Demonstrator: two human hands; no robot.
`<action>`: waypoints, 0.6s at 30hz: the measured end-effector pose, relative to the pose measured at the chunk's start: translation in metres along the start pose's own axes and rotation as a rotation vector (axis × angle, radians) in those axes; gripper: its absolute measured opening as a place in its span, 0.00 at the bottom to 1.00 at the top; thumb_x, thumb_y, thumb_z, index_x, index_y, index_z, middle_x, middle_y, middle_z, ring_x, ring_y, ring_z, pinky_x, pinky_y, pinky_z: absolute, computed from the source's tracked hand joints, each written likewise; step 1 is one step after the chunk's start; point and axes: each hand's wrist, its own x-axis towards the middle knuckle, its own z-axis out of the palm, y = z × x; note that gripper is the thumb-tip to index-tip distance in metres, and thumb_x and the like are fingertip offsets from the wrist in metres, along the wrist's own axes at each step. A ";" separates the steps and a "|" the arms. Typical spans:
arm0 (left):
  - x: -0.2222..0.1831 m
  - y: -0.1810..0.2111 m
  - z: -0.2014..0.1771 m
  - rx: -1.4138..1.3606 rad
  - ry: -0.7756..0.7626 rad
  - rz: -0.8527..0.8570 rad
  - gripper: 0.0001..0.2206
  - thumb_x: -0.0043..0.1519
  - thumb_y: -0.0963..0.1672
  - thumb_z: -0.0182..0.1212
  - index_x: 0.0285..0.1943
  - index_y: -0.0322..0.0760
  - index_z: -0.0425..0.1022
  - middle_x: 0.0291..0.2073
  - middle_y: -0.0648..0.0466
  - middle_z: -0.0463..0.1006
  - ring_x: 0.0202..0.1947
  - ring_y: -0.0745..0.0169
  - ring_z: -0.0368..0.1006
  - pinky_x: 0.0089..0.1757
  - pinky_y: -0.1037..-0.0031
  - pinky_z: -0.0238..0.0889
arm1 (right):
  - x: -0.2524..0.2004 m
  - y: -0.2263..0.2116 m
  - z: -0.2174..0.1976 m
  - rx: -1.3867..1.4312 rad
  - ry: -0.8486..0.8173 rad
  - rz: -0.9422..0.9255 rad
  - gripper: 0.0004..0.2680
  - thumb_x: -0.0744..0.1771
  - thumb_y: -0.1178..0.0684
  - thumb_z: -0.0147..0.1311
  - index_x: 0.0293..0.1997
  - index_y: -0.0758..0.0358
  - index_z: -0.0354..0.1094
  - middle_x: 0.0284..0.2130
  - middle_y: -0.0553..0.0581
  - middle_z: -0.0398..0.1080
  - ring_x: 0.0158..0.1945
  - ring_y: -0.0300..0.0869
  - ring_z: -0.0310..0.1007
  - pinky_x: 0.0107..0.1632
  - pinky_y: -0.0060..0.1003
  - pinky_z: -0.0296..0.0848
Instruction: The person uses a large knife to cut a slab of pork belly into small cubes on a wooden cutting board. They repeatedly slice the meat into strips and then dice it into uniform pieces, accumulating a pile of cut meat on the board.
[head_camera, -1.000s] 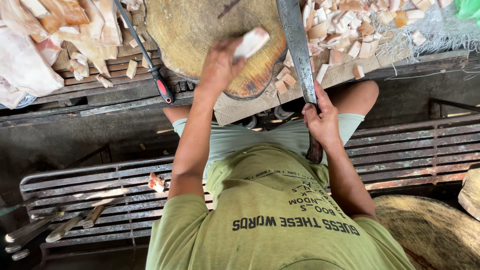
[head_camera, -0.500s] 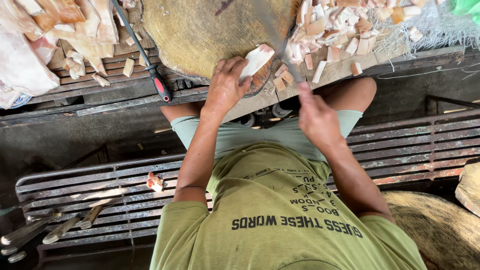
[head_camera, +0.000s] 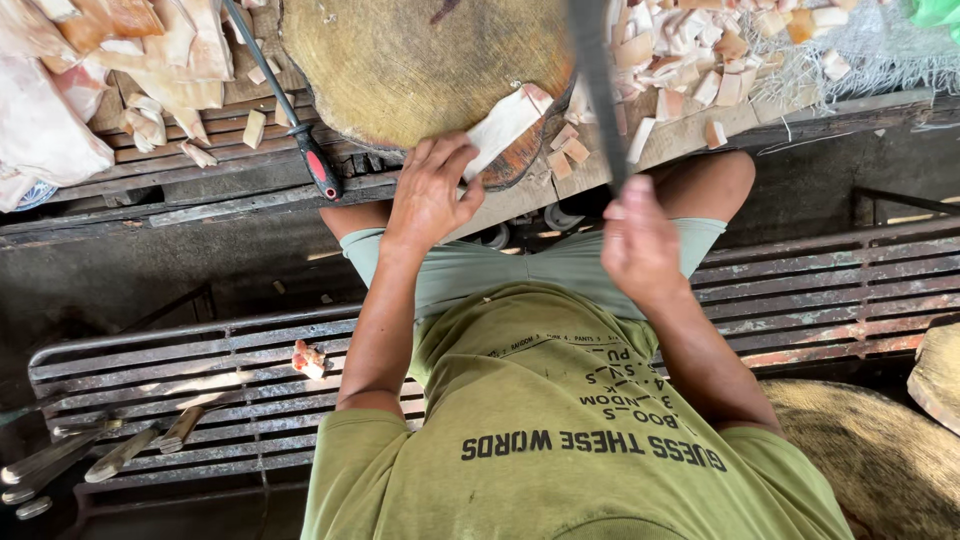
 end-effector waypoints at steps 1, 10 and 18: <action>-0.003 -0.001 -0.001 0.017 0.006 0.015 0.14 0.58 0.42 0.66 0.52 0.31 0.79 0.55 0.48 0.76 0.56 0.46 0.70 0.56 0.57 0.66 | 0.002 0.000 0.004 -0.138 -0.111 -0.029 0.23 0.67 0.67 0.53 0.73 0.67 0.57 0.33 0.65 0.72 0.31 0.56 0.73 0.37 0.47 0.74; -0.004 -0.002 -0.001 0.019 0.007 0.086 0.14 0.63 0.41 0.66 0.55 0.28 0.76 0.55 0.45 0.74 0.57 0.44 0.71 0.52 0.60 0.71 | 0.007 0.005 -0.020 0.063 -0.070 0.248 0.21 0.71 0.65 0.51 0.75 0.65 0.56 0.39 0.70 0.75 0.37 0.52 0.80 0.43 0.43 0.78; 0.001 -0.004 0.011 -0.015 -0.004 0.092 0.14 0.62 0.40 0.69 0.54 0.28 0.76 0.53 0.44 0.73 0.56 0.44 0.70 0.55 0.61 0.68 | 0.011 0.004 0.013 -0.164 -0.314 0.095 0.23 0.69 0.65 0.52 0.76 0.62 0.54 0.36 0.69 0.75 0.33 0.57 0.76 0.38 0.49 0.74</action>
